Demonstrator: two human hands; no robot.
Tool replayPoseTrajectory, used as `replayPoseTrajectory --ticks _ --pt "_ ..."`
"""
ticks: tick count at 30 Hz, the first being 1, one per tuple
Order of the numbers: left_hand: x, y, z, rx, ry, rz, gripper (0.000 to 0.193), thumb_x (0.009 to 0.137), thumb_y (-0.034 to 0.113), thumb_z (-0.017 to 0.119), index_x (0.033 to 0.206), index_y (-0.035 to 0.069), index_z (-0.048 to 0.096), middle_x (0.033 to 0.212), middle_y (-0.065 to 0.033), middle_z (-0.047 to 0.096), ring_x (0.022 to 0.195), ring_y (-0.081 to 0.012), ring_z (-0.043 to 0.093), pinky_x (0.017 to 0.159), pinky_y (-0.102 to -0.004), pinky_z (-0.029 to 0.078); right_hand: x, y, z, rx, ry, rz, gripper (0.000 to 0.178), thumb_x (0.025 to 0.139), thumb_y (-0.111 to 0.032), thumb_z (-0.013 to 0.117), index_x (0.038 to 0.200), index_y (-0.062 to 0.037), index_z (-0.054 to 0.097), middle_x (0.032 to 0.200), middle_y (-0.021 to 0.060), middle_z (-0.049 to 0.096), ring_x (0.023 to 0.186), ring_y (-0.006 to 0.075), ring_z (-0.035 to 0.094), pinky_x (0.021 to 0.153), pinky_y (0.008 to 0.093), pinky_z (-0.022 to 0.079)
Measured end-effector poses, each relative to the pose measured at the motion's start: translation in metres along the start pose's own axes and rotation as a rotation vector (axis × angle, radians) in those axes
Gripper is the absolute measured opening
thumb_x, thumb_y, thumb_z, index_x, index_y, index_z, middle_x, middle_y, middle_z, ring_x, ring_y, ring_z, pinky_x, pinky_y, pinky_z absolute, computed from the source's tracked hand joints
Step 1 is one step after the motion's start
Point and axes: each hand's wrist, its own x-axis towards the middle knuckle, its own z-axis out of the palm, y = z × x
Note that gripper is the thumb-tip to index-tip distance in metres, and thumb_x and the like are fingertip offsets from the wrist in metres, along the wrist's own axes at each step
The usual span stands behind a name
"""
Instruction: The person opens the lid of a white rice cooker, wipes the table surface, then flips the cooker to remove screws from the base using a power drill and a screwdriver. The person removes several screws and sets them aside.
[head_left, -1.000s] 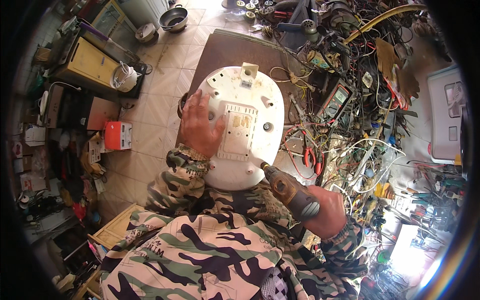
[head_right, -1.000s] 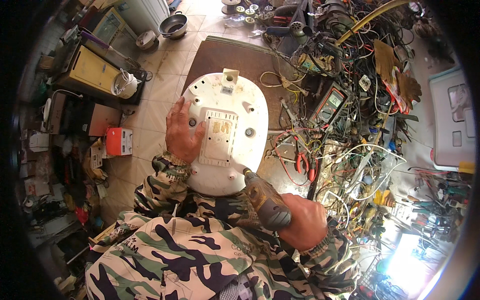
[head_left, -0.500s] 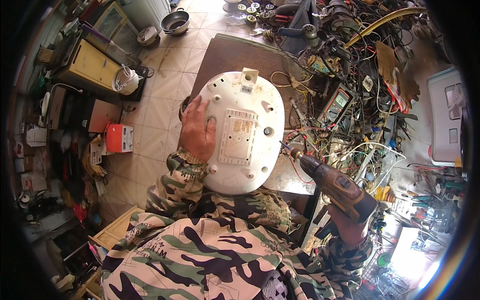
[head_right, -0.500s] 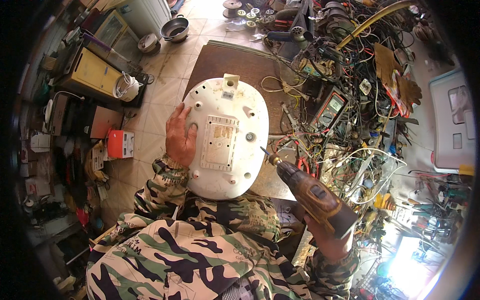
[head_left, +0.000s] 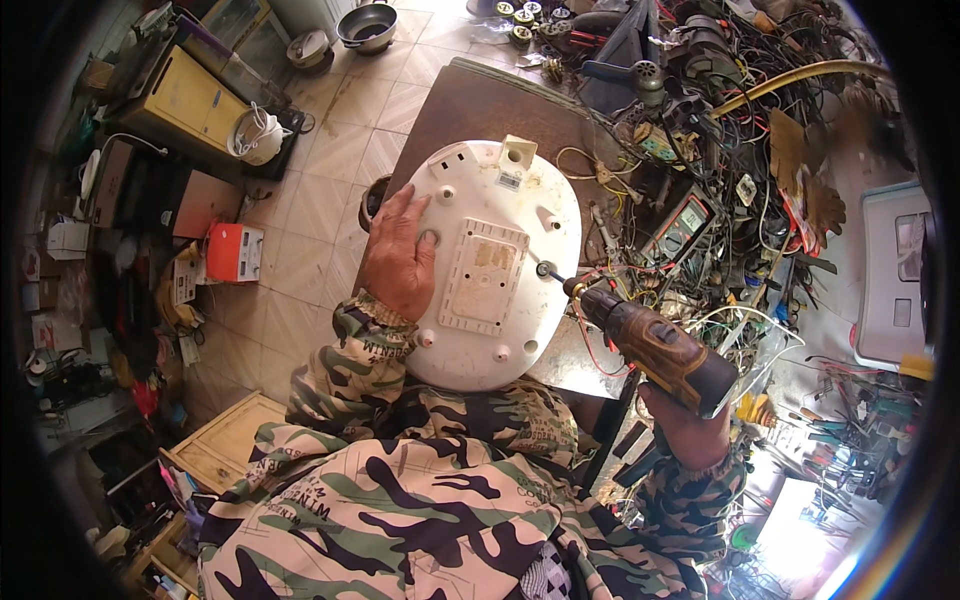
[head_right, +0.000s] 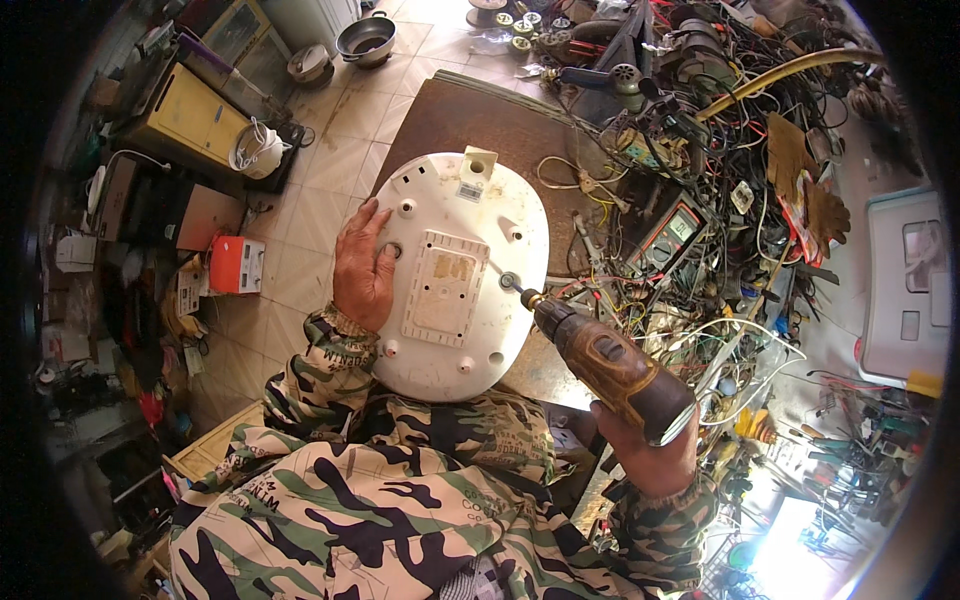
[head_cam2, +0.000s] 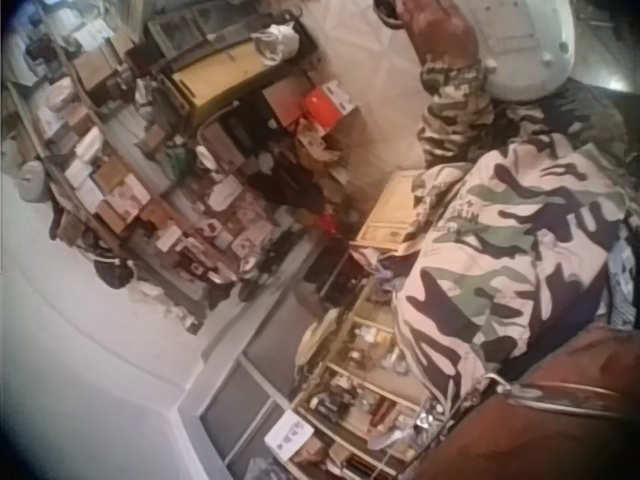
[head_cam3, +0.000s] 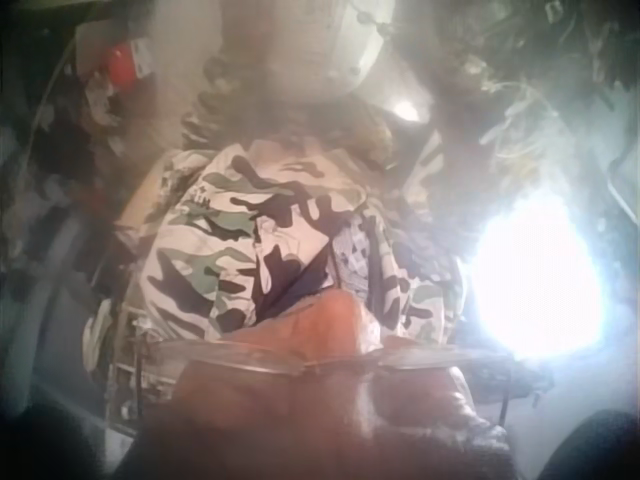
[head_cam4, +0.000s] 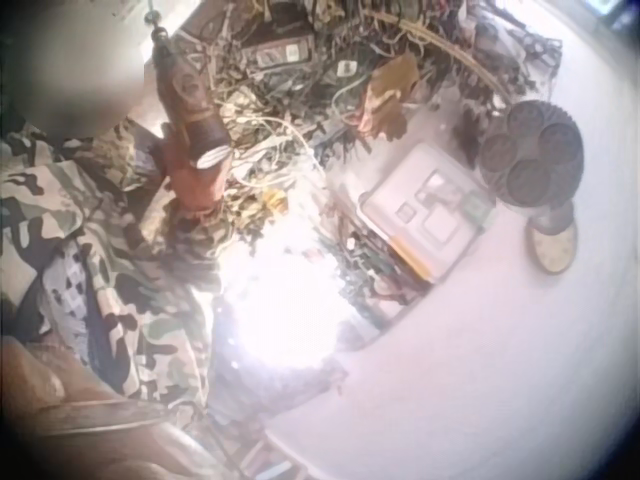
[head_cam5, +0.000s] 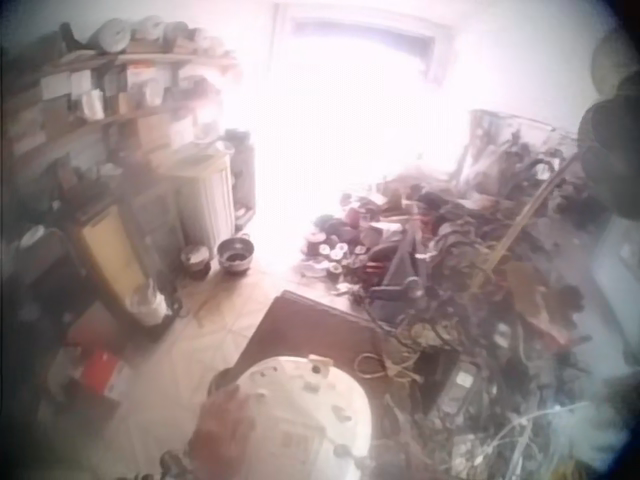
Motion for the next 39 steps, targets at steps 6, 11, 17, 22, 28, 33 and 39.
replayPoseTrajectory --ticks 6,11,17,22,28,33,39 --pt "-0.001 -0.002 0.002 0.028 0.013 0.014 0.048 0.093 0.008 0.059 0.141 0.001 0.057 0.147 -0.0233 0.053 0.138 -0.0434 0.047 0.118 -0.05 0.036 0.004 -0.004 -0.004 -0.075 -0.059 -0.016 0.055 0.081 -0.006 0.086 0.129 0.0039 0.06 0.116 0.0143 0.072 0.104 0.0205 0.071 0.089 0.0346 0.057" --pt "-0.002 -0.003 0.004 0.037 0.014 -0.001 0.047 0.094 0.009 0.06 0.14 0.001 0.057 0.147 -0.0232 0.052 0.137 -0.0431 0.047 0.117 -0.0502 0.036 0.005 -0.006 -0.004 -0.114 -0.056 -0.031 0.055 0.082 -0.007 0.086 0.129 0.0037 0.061 0.115 0.014 0.072 0.103 0.0204 0.071 0.088 0.0348 0.057" --pt "-0.001 -0.003 0.004 0.018 0.014 -0.003 0.046 0.094 0.008 0.06 0.139 0.001 0.058 0.148 -0.0233 0.052 0.137 -0.043 0.047 0.117 -0.0499 0.037 0.006 -0.017 0.0 -0.107 -0.053 -0.05 0.046 0.082 -0.006 0.084 0.123 0.0035 0.066 0.108 0.0138 0.075 0.096 0.0211 0.074 0.085 0.0349 0.058" --pt "-0.004 -0.004 0.004 -0.061 0.104 -0.045 0.042 0.093 0.005 0.059 0.134 0.0 0.062 0.147 -0.0239 0.052 0.135 -0.0429 0.049 0.116 -0.0495 0.037 0.029 -0.056 0.001 -0.412 -0.203 -0.146 0.034 0.078 -0.007 0.081 0.11 -0.0024 0.073 0.094 0.0167 0.075 0.083 0.0323 0.075 0.075 0.036 0.058" --pt "-0.004 -0.005 0.006 -0.06 0.119 -0.049 0.04 0.092 0.003 0.058 0.132 -0.001 0.063 0.145 -0.0231 0.054 0.134 -0.0418 0.05 0.115 -0.0486 0.038 0.057 -0.077 -0.003 -0.612 -0.331 -0.24 0.03 0.076 -0.012 0.08 0.104 -0.0062 0.073 0.086 0.0164 0.07 0.075 0.0379 0.07 0.067 0.0392 0.055" --pt "-0.004 -0.009 0.004 -0.146 0.14 -0.105 0.039 0.091 0.002 0.056 0.129 -0.001 0.064 0.144 -0.0223 0.056 0.134 -0.0401 0.051 0.115 -0.046 0.039 0.074 -0.092 -0.002 -0.712 -0.44 -0.311 0.035 0.079 -0.012 0.079 0.113 -0.0085 0.073 0.088 0.0142 0.071 0.076 0.0365 0.071 0.068 0.0383 0.056" --pt "-0.011 -0.022 0.009 -0.351 0.206 -0.268 0.032 0.095 0.003 0.053 0.124 -0.002 0.066 0.138 -0.0225 0.06 0.129 -0.0372 0.057 0.111 -0.043 0.045 0.077 -0.102 0.0 -0.535 -0.481 -0.155 0.044 0.08 -0.003 0.075 0.124 -0.0038 0.07 0.1 0.0122 0.076 0.088 0.0207 0.073 0.08 0.0329 0.057"
